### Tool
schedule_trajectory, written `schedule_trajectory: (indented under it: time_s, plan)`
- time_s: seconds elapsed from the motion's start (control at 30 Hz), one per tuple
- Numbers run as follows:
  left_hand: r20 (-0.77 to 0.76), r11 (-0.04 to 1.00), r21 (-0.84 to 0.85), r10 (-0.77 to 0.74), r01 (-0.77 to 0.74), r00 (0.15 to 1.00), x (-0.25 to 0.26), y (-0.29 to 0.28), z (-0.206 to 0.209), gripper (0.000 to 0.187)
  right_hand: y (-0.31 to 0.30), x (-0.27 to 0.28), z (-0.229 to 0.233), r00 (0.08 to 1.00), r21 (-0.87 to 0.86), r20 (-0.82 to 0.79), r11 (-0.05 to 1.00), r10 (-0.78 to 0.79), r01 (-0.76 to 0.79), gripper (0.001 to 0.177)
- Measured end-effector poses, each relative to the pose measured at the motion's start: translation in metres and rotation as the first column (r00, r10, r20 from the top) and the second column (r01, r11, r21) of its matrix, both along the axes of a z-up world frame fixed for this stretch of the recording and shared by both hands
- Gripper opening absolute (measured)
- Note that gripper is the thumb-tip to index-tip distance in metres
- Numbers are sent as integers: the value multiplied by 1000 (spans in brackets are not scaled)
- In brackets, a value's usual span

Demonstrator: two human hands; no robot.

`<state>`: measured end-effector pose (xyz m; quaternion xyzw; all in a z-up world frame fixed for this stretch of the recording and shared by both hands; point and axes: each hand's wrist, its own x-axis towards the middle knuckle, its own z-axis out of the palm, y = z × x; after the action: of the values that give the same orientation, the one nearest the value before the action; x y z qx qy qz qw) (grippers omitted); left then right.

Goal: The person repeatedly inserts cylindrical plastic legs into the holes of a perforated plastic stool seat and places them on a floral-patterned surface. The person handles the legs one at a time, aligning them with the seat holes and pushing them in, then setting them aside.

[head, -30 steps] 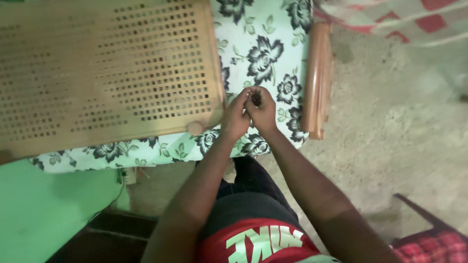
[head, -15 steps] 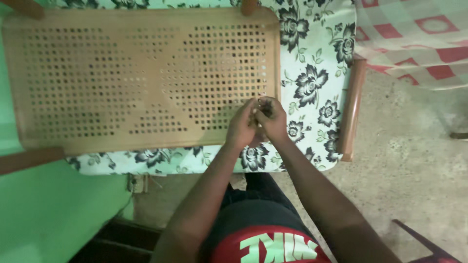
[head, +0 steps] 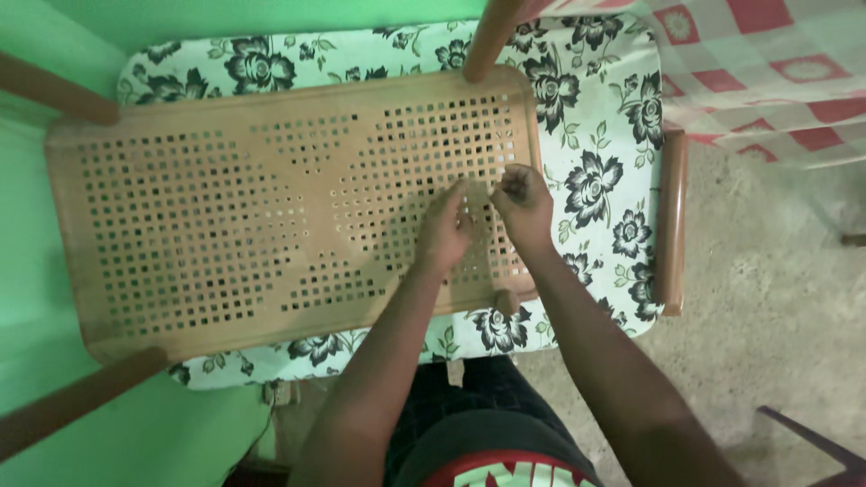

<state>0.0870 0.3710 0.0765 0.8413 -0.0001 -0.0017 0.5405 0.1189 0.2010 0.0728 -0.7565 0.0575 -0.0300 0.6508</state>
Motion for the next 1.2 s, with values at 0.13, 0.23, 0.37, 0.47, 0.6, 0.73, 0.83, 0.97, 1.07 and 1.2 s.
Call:
schedule_trajectory:
  time_s: [0.13, 0.23, 0.37, 0.47, 0.6, 0.73, 0.83, 0.97, 1.07, 1.2]
  plan:
    - [103, 999, 45, -13, 9, 995, 33, 1, -8, 63, 6, 35, -1, 998, 72, 55, 997, 21, -25, 38]
    - [140, 994, 105, 10, -25, 990, 65, -1, -12, 65, 9, 65, -2, 996, 44, 90, 999, 28, -32, 41]
    - [132, 986, 155, 32, -53, 991, 105, -5, -13, 67, 11, 100, -5, 992, 7, 126, 1000, 6, -7, 47]
    - [132, 955, 284, 48, -84, 990, 134, -8, -13, 70, 11, 124, -5, 980, 7, 193, 999, 46, -48, 49]
    - [-98, 886, 462, 73, -20, 992, 171, -9, -8, 80, 7, 149, 1, 956, 45, 248, 984, 157, -174, 60]
    - [-198, 842, 539, 115, 10, 973, 193, -10, -2, 90, 14, 175, 8, 948, 45, 252, 976, 196, -214, 68]
    - [-156, 842, 539, 146, -39, 977, 201, -16, -3, 78, 20, 190, 10, 956, 62, 230, 977, 184, -203, 71]
    - [-141, 820, 569, 160, -53, 977, 211, -20, -13, 69, 32, 193, 7, 991, -4, 75, 994, 111, -111, 62]
    - [-78, 778, 622, 175, -90, 981, 215, -21, -27, 61, 46, 196, -3, 995, -9, 82, 998, 55, -54, 39]
    - [73, 776, 595, 207, -209, 976, 212, -23, -42, 48, 59, 198, -13, 983, -14, 174, 998, -57, 60, 30]
